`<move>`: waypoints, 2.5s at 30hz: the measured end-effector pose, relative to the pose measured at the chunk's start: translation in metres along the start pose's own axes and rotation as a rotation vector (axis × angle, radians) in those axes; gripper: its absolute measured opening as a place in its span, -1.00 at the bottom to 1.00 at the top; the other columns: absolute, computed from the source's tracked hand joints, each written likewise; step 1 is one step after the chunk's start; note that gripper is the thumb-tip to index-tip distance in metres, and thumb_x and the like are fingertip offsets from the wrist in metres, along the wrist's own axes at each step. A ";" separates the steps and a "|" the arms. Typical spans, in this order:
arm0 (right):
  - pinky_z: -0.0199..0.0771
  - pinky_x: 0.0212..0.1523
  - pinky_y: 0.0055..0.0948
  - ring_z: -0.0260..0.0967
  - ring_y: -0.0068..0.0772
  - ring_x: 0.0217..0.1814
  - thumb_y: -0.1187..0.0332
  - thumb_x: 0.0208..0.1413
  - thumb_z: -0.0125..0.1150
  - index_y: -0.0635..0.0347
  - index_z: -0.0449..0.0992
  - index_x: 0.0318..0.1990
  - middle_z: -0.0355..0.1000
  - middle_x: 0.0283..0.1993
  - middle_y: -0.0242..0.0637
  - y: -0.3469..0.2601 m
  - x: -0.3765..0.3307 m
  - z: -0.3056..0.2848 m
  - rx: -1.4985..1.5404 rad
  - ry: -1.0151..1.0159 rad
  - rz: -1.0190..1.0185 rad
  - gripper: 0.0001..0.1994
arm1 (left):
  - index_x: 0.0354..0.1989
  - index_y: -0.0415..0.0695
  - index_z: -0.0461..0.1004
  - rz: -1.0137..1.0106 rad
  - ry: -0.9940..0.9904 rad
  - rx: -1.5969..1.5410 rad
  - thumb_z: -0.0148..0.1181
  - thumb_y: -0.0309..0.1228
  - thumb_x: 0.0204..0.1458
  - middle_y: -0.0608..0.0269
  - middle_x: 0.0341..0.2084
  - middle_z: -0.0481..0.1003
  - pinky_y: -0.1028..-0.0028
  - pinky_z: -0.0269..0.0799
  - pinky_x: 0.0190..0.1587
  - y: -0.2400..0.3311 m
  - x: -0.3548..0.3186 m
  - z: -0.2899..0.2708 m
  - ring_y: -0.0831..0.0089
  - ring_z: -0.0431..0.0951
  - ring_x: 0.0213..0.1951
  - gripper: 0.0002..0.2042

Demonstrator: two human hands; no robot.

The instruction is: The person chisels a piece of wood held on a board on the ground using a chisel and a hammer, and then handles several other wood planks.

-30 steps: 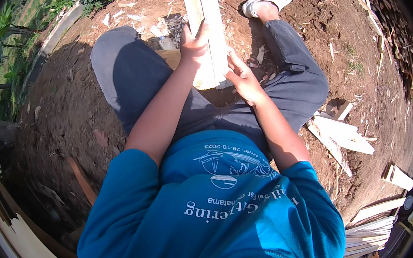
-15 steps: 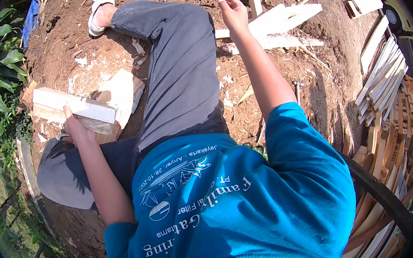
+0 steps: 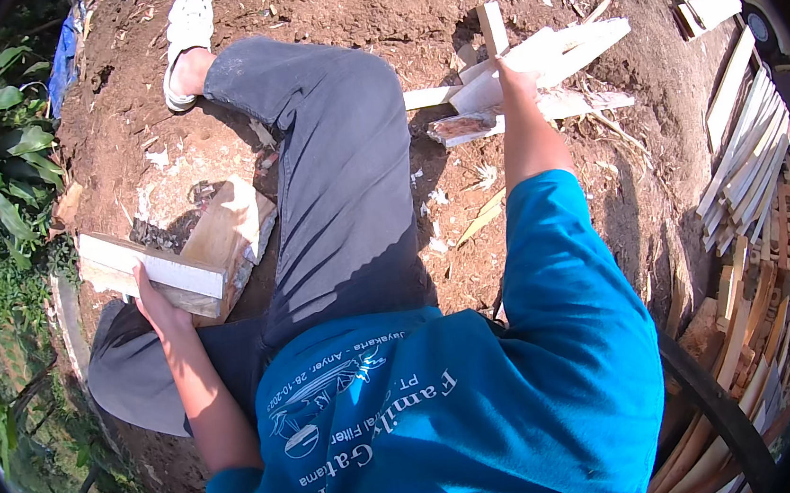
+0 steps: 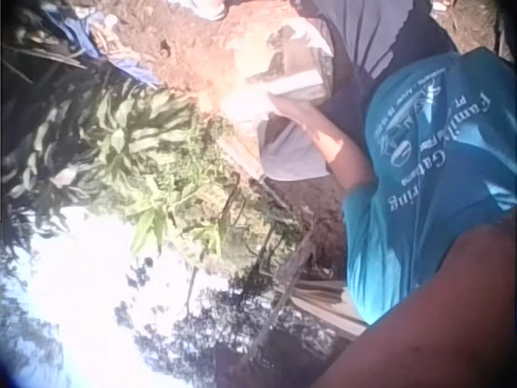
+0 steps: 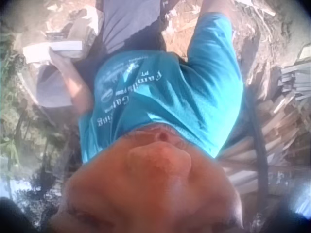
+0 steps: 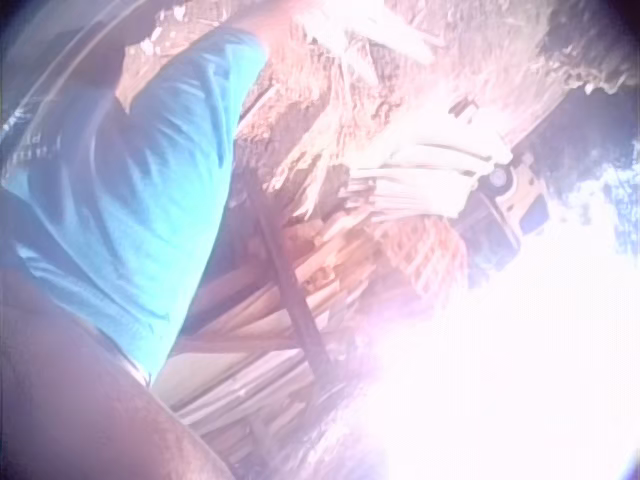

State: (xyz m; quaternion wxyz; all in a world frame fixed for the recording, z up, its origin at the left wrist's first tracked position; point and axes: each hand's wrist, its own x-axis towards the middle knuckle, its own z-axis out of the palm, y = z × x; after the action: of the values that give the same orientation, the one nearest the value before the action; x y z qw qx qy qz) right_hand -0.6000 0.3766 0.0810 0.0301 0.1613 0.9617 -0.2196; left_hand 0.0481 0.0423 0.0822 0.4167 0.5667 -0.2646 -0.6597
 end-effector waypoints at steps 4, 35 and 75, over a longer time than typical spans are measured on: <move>0.45 0.11 -0.24 0.46 -0.17 0.07 0.21 -0.25 0.64 0.41 0.41 0.16 0.51 0.06 -0.06 0.018 0.054 -0.002 0.401 -0.084 -0.068 -0.21 | 0.23 -0.26 0.36 -0.014 0.046 0.051 0.24 -0.12 0.22 0.09 0.04 0.49 0.13 0.48 0.09 -0.005 0.000 0.003 0.22 0.53 0.03 -0.46; 0.43 0.08 -0.42 0.45 -0.46 0.05 0.27 0.20 0.37 0.23 0.48 0.02 0.53 -0.04 -0.26 0.005 0.079 -0.039 0.563 -0.254 -0.688 -0.67 | 0.33 -0.13 0.29 -0.088 -0.066 0.025 0.04 0.05 0.29 0.16 0.19 0.43 0.10 0.31 0.25 0.002 0.000 0.024 0.21 0.42 0.21 -0.41; 0.36 -0.29 -0.65 0.33 -0.78 -0.27 0.16 0.32 0.23 0.14 0.54 0.17 0.51 -0.21 -0.56 -0.121 -0.517 0.091 0.364 -1.662 -1.005 -0.63 | -0.02 -0.31 0.47 0.149 -0.242 0.025 0.27 -0.51 0.15 0.09 -0.19 0.61 0.42 0.61 -0.21 0.010 -0.008 0.016 0.39 0.67 -0.23 -0.74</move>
State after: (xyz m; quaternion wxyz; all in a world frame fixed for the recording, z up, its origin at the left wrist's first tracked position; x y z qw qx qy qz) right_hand -0.1514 0.0807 0.1158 0.5739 -0.4692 0.5426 -0.3950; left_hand 0.0347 0.0423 0.0983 0.4226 0.4670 -0.3624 -0.6870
